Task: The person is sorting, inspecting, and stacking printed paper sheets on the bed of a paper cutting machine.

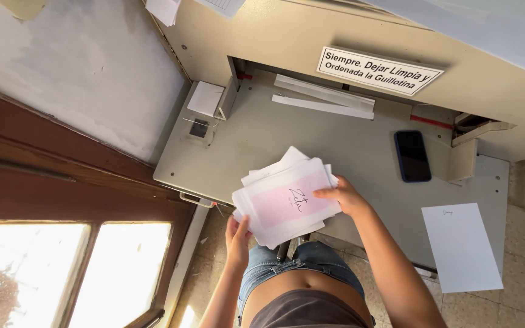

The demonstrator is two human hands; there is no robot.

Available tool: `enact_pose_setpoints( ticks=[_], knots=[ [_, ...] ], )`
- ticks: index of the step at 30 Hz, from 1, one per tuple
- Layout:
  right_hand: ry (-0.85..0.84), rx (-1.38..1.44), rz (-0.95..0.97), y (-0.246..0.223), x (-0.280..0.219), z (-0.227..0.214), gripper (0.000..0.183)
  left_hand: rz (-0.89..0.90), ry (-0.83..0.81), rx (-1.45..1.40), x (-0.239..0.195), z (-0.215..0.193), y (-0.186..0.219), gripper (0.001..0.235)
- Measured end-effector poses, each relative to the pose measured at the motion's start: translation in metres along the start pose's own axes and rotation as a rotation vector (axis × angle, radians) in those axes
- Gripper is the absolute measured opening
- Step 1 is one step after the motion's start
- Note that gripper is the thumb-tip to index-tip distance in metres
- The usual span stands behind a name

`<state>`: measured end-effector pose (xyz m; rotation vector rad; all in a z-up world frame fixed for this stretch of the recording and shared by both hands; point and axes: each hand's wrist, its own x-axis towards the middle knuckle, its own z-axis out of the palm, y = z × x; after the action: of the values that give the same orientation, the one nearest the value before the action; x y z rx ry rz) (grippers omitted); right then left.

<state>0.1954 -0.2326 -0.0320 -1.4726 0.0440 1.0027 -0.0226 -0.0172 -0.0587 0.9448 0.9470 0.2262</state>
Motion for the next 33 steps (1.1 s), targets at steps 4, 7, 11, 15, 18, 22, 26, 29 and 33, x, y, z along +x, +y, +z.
enact_pose_setpoints(
  ticks=[4, 7, 11, 15, 18, 22, 26, 29, 33],
  knots=[
    [0.157, 0.094, -0.262, -0.011, -0.022, 0.007, 0.045, 0.075, -0.096, -0.070, 0.006, 0.020, 0.033, 0.070],
    [0.168, 0.149, -0.351, -0.012, -0.027, 0.002, 0.044, 0.021, -0.158, -0.086, 0.013, 0.047, 0.056, 0.071],
    [0.245, 0.272, -0.388, -0.008, -0.028, -0.001, 0.043, -0.074, -0.162, -0.124, 0.030, 0.065, 0.066, 0.048],
    [0.323, 0.318, -0.358, 0.007, -0.029, 0.001, 0.043, -0.130, -0.174, -0.135, 0.051, 0.065, 0.046, 0.041],
    [0.390, 0.375, -0.364, 0.009, -0.037, 0.005, 0.043, -0.206, -0.145, -0.146, 0.056, 0.062, 0.037, 0.049],
    [0.433, 0.418, -0.354, 0.018, -0.033, -0.003, 0.044, -0.262, -0.206, -0.140, 0.058, 0.064, 0.034, 0.071],
    [0.443, 0.383, -0.353, 0.010, -0.035, -0.001, 0.045, -0.277, -0.279, 0.020, 0.062, 0.077, 0.033, 0.083],
    [0.413, 0.327, -0.369, 0.008, -0.036, -0.004, 0.044, -0.162, -0.263, 0.057, 0.035, 0.094, 0.062, 0.073],
    [0.430, 0.350, -0.377, 0.008, -0.036, -0.005, 0.040, -0.066, -0.252, 0.124, 0.025, 0.104, 0.077, 0.068]
  ],
)
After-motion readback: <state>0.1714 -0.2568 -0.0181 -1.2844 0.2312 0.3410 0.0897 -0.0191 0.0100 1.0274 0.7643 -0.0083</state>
